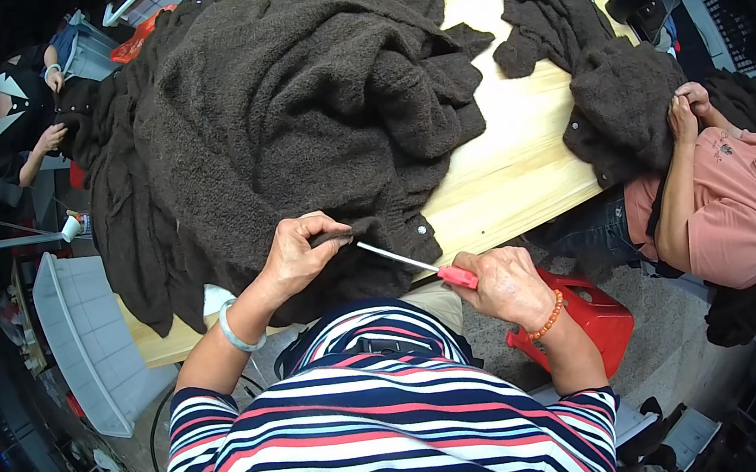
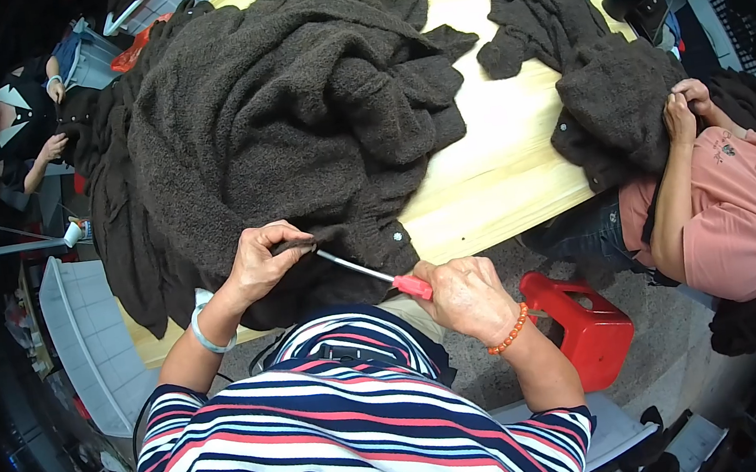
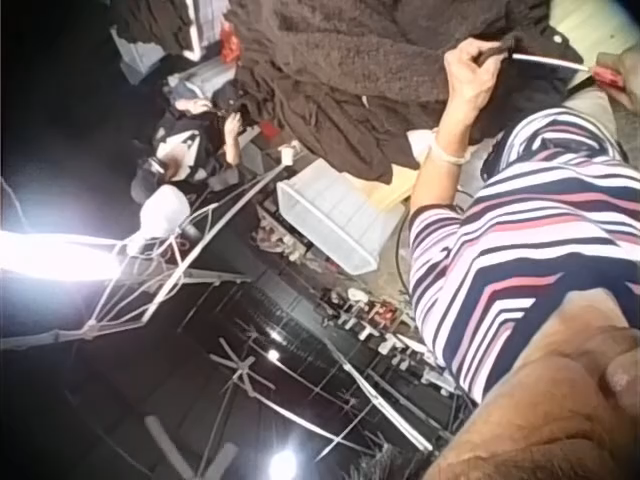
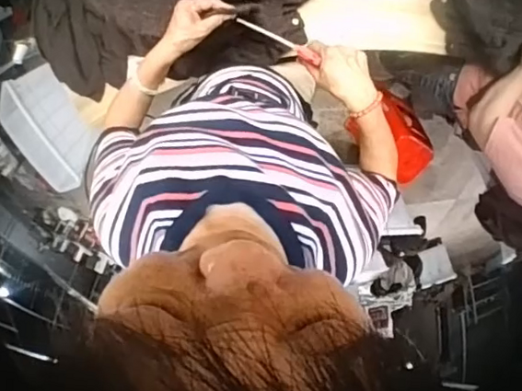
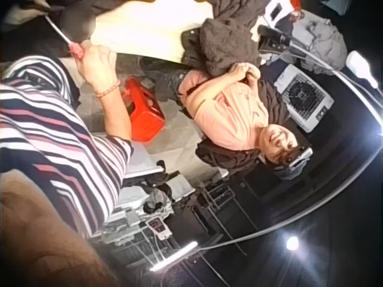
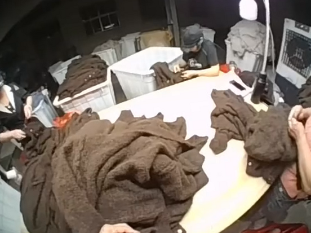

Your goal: Inspecting buttons and trimming excess threads from sweaters in a factory setting.

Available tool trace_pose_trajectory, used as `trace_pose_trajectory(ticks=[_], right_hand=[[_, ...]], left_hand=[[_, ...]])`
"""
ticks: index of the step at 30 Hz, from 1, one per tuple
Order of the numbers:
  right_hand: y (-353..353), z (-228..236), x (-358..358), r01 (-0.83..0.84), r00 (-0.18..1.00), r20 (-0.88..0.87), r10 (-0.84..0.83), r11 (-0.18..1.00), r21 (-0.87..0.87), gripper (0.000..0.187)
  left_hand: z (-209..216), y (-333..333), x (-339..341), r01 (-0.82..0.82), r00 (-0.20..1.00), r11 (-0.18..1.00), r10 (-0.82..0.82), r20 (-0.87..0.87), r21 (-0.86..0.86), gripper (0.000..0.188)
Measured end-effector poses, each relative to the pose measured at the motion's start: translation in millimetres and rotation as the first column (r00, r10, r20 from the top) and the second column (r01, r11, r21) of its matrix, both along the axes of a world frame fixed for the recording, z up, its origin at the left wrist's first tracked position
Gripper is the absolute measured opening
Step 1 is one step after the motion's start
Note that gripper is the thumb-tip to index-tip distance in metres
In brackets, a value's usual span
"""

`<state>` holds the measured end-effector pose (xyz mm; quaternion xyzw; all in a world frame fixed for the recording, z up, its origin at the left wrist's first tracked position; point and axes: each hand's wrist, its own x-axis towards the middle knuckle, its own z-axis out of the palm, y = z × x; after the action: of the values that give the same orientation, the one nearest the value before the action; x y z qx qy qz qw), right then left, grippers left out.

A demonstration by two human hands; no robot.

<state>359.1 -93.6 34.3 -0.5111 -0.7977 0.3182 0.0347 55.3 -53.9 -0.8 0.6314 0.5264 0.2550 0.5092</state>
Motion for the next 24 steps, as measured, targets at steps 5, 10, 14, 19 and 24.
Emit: trace_pose_trajectory(ticks=[5,10,14,19,24], right_hand=[[5,4,-3,0.028,0.996,0.081,-0.029,0.999,0.016,0.021],[1,3,-4,0.014,1.000,0.010,-0.015,1.000,0.020,0.021],[-1,2,-3,-0.003,1.000,0.021,0.004,1.000,-0.027,0.019],[-3,-8,6,0.092,0.996,-0.024,-0.090,0.993,0.072,0.017],[-7,-6,5,0.085,0.995,-0.060,-0.078,0.987,0.133,0.018]], left_hand=[[-5,-1,0,-0.015,1.000,1.000,0.014,0.012,0.016,0.020],[-2,1,0,-0.027,1.000,0.998,0.027,-0.012,-0.059,0.012],[-3,2,0,-0.085,0.996,0.971,0.082,-0.025,-0.223,0.009],[-4,2,-2,-0.175,0.876,0.851,0.364,0.315,-0.495,0.020],[-10,-3,3,-0.122,0.868,0.880,0.319,0.381,-0.460,0.021]])
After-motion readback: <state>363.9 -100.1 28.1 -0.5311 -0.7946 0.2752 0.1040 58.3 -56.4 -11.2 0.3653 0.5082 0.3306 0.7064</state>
